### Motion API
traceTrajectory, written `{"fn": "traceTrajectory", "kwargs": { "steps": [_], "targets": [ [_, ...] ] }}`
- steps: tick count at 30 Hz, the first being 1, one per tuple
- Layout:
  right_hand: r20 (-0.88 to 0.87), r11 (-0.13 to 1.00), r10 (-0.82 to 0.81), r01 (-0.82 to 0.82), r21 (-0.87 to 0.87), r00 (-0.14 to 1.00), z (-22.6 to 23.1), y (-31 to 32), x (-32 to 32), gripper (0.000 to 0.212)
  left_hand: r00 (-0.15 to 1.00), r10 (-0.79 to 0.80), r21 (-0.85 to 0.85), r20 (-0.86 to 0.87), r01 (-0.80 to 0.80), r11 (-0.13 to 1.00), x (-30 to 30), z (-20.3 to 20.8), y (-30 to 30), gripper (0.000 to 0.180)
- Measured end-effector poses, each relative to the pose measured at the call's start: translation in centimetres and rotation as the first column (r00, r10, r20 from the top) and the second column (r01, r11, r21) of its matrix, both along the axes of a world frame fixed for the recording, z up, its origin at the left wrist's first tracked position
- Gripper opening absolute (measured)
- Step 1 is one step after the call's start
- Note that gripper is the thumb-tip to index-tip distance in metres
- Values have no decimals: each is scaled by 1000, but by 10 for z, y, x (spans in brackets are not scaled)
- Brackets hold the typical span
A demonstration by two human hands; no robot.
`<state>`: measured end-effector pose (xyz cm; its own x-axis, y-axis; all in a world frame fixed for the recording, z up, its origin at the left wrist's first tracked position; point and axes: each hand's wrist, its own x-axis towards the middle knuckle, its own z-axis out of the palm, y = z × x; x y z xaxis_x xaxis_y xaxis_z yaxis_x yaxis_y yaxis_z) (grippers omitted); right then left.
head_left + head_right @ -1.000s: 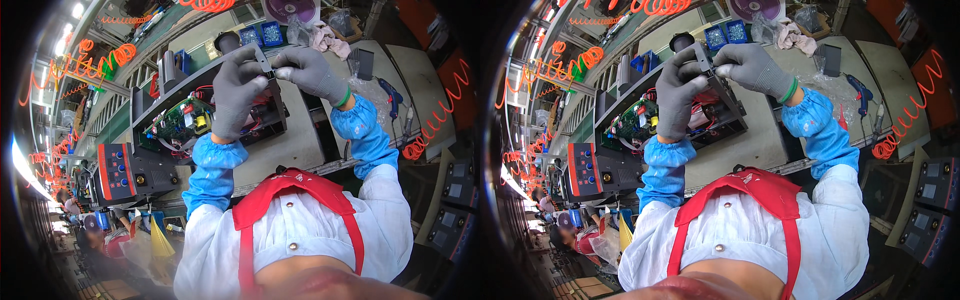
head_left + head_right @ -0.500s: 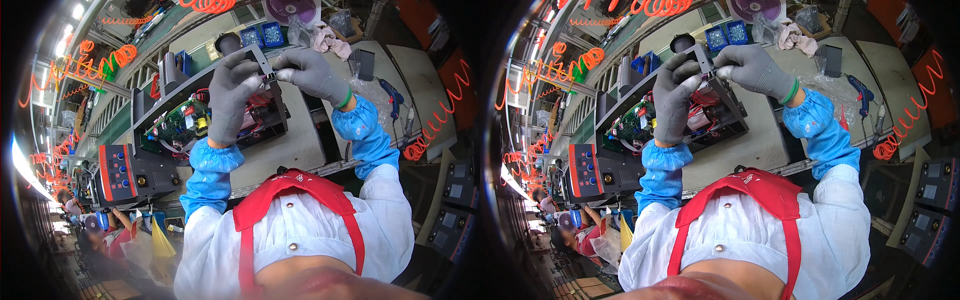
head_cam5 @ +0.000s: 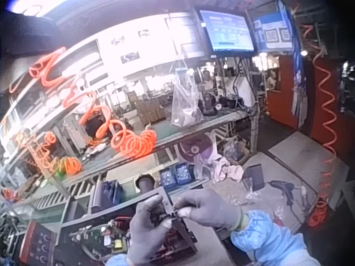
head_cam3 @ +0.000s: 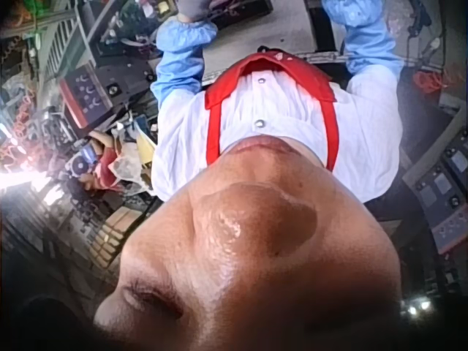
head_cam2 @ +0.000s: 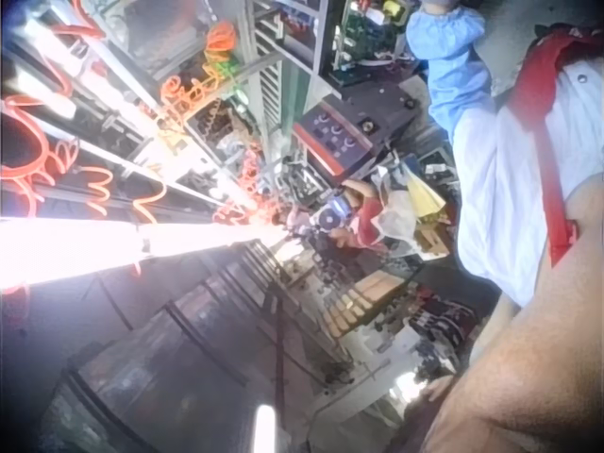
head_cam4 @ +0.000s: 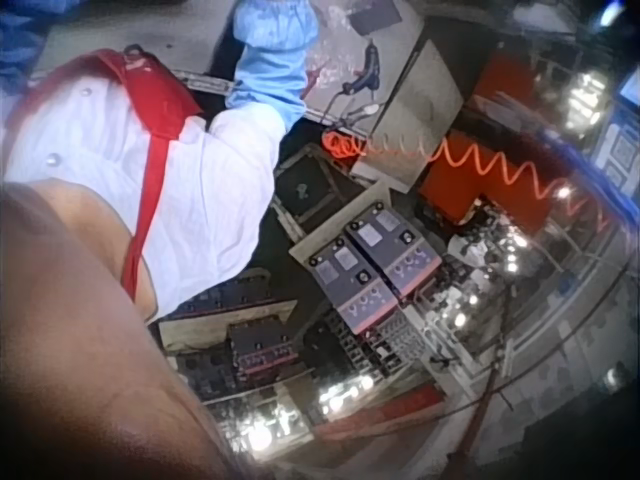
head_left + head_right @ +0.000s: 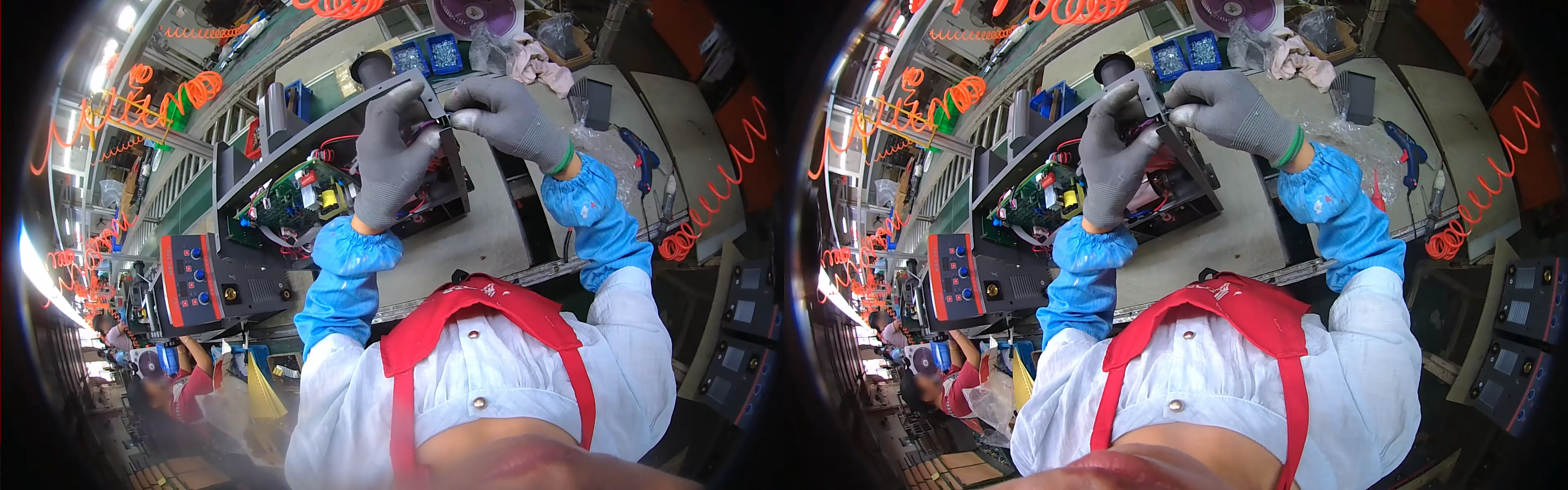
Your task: Installing and securing internal components, wiring, and fans inside an industrial electronic power supply unit.
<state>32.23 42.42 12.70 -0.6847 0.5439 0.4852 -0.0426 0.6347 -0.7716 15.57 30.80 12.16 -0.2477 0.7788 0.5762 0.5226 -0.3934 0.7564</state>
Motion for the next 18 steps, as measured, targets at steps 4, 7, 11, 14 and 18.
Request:
{"fn": "traceTrajectory", "kwargs": {
  "steps": [4, 7, 11, 14, 18],
  "targets": [
    [2, 999, 24, -24, -27, 1000, 2, -2, 1, 18, 955, 94, 105, -280, -67, 992, 1, 0, -4, 57],
    [5, 999, 19, -19, -26, 1000, 3, 0, 1, 18, 879, 185, 186, -439, -113, 976, 0, 0, -4, 56],
    [11, 999, 29, -29, -17, 1000, 2, 1, 2, 18, 982, 33, 32, -188, -28, 999, 0, 2, -4, 53],
    [14, 1000, 20, -20, 6, 1000, 3, 1, 2, 18, 999, -33, -131, 11, 34, 991, 0, 17, -7, 52],
    [67, 999, 38, -35, -41, 997, 6, 0, 4, 23, 996, -11, -218, -83, -8, 976, 1, 27, -5, 54]
  ]
}}
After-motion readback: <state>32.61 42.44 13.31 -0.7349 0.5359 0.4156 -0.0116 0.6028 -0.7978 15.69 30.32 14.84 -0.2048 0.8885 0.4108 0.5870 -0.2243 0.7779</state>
